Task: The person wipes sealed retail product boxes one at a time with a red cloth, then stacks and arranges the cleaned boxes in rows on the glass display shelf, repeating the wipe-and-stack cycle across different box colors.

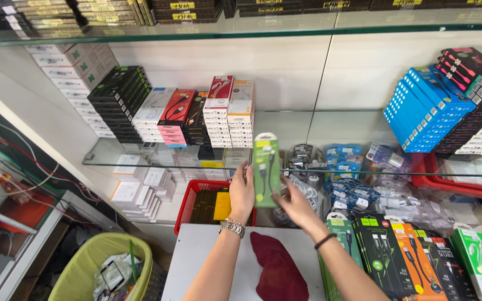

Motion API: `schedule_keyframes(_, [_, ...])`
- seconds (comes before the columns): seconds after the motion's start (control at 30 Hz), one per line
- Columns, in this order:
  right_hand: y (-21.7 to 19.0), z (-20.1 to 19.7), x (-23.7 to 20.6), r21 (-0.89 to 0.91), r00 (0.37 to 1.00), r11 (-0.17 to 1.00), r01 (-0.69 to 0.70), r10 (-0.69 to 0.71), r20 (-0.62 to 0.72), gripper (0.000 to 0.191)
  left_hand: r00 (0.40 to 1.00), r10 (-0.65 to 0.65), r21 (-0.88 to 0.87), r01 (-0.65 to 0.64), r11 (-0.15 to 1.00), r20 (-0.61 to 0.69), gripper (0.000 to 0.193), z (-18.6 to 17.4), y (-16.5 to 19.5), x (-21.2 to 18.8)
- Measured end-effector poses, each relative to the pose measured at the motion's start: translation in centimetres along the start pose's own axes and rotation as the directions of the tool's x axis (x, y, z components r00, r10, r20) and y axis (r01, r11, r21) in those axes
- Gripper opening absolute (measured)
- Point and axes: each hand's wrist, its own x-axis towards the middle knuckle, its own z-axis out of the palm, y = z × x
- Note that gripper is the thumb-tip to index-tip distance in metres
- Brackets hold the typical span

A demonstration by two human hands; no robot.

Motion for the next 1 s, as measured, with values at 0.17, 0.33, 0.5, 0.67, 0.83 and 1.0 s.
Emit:
schedule_keyframes(0.17, [-3.0, -3.4, 8.4, -0.297, 0.935, 0.916, 0.268, -0.321, -0.148, 0.069, 0.961, 0.274, 0.25, -0.276, 0.928, 0.041, 0.03, 1.2, 0.7, 3.1])
schedule_keyframes(0.33, [-2.0, -0.9, 10.0, -0.738, 0.914, 0.622, 0.261, -0.404, -0.017, 0.076, 0.89, 0.362, 0.423, -0.452, 0.785, 0.279, 0.033, 2.8, -0.6, 3.8])
schedule_keyframes(0.5, [-1.4, 0.5, 11.2, -0.802, 0.928, 0.571, 0.175, -0.367, -0.059, 0.064, 0.869, 0.349, 0.536, -0.491, 0.686, 0.35, 0.044, 4.0, -1.1, 5.0])
schedule_keyframes(0.67, [-2.4, 0.2, 14.3, -0.818, 0.936, 0.546, 0.181, -0.35, -0.026, 0.06, 0.891, 0.255, 0.623, -0.447, 0.642, 0.377, 0.052, 4.7, -0.5, 6.3])
schedule_keyframes(0.83, [-2.3, -0.1, 12.7, -0.8, 0.89, 0.55, 0.238, -0.453, -0.047, 0.063, 0.886, 0.307, 0.6, -0.462, 0.653, 0.348, 0.055, 4.7, -0.2, 5.3])
schedule_keyframes(1.0, [2.1, 1.5, 4.6, -0.262, 0.771, 0.936, 0.236, -0.345, -0.535, 0.025, 0.937, 0.321, 0.417, -0.348, 0.84, 0.136, 0.046, 3.4, -0.8, 2.0])
